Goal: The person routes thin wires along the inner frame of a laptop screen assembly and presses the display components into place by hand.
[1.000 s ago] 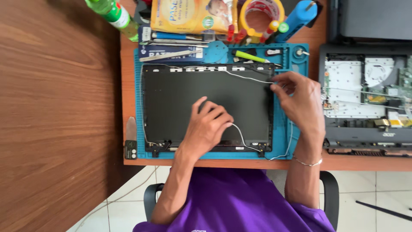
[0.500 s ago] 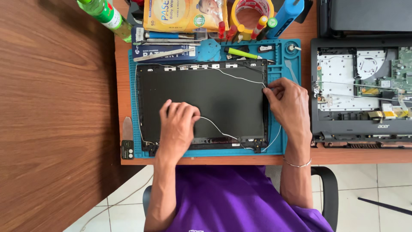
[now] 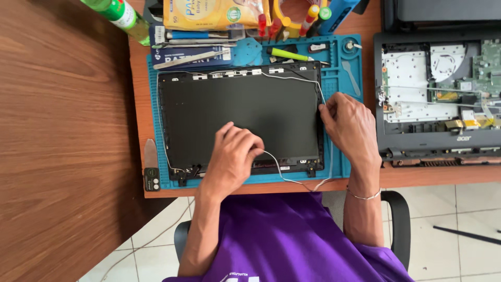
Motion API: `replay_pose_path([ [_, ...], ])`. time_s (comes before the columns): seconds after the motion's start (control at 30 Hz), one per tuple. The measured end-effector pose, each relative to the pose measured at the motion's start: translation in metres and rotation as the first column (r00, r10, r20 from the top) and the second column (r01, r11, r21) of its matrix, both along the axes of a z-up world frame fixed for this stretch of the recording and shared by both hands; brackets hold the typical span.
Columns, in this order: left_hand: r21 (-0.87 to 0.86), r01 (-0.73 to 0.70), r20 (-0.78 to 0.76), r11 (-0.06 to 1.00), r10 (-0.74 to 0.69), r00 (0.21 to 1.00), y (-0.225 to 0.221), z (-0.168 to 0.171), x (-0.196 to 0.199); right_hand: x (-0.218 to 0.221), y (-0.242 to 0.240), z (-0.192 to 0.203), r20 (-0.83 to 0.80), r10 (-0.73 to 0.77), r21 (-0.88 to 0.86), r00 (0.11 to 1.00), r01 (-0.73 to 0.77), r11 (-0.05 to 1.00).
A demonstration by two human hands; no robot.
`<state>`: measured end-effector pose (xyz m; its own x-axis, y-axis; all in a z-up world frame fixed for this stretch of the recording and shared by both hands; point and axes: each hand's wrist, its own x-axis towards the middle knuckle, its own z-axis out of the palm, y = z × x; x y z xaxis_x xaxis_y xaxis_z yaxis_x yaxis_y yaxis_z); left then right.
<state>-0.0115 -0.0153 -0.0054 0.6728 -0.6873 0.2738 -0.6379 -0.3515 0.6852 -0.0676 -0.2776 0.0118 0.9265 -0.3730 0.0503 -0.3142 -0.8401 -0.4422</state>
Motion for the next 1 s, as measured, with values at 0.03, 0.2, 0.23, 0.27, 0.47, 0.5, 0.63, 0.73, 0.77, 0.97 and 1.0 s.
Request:
replay_pose_path([
  [0.03,0.009,0.024,-0.005,1.000,-0.023,1.000,-0.002,-0.001,-0.002,-0.001,0.000,-0.001,0.001,-0.006,0.019,1.000,0.006,1.000],
  [0.2,-0.009,0.065,-0.068,0.998,-0.066,0.996,-0.006,0.000,-0.006,-0.005,-0.001,-0.003,0.034,-0.019,0.085,0.999,0.017,0.996],
  [0.23,-0.014,0.071,-0.079,0.997,-0.072,0.994,-0.004,0.002,-0.006,-0.007,-0.001,-0.003,0.036,-0.024,0.123,0.999,0.019,0.992],
  [0.27,-0.035,0.072,-0.093,0.997,-0.075,0.993,-0.003,0.004,-0.005,-0.007,-0.001,-0.002,0.041,-0.024,0.163,0.999,0.017,0.987],
  [0.47,-0.120,0.014,-0.074,0.993,-0.023,0.997,0.006,0.017,-0.002,-0.013,0.004,0.003,0.009,-0.049,0.242,0.999,0.045,0.969],
  [0.5,-0.129,-0.006,-0.068,0.992,-0.003,0.998,0.009,0.019,0.000,-0.013,0.005,0.004,0.008,-0.048,0.249,0.999,0.045,0.967],
  [0.63,-0.136,-0.164,-0.048,0.977,0.158,0.986,0.019,0.022,0.007,-0.014,0.010,0.014,0.036,-0.078,0.324,0.996,0.062,0.944],
  [0.73,-0.125,-0.271,0.019,0.955,0.275,0.961,0.031,0.017,0.017,-0.011,0.015,0.019,0.040,-0.091,0.388,0.995,0.068,0.919],
  [0.77,-0.097,-0.306,0.029,0.947,0.310,0.950,0.036,0.014,0.021,-0.010,0.017,0.019,0.037,-0.081,0.384,0.996,0.060,0.921],
  [0.97,0.024,-0.441,0.096,0.897,0.437,0.894,0.053,-0.003,0.040,-0.010,0.022,0.010,0.027,-0.031,0.382,0.999,0.019,0.924],
  [1.0,0.034,-0.450,0.111,0.892,0.444,0.889,0.053,-0.005,0.042,-0.010,0.022,0.008,0.033,-0.034,0.384,0.999,0.019,0.923],
])
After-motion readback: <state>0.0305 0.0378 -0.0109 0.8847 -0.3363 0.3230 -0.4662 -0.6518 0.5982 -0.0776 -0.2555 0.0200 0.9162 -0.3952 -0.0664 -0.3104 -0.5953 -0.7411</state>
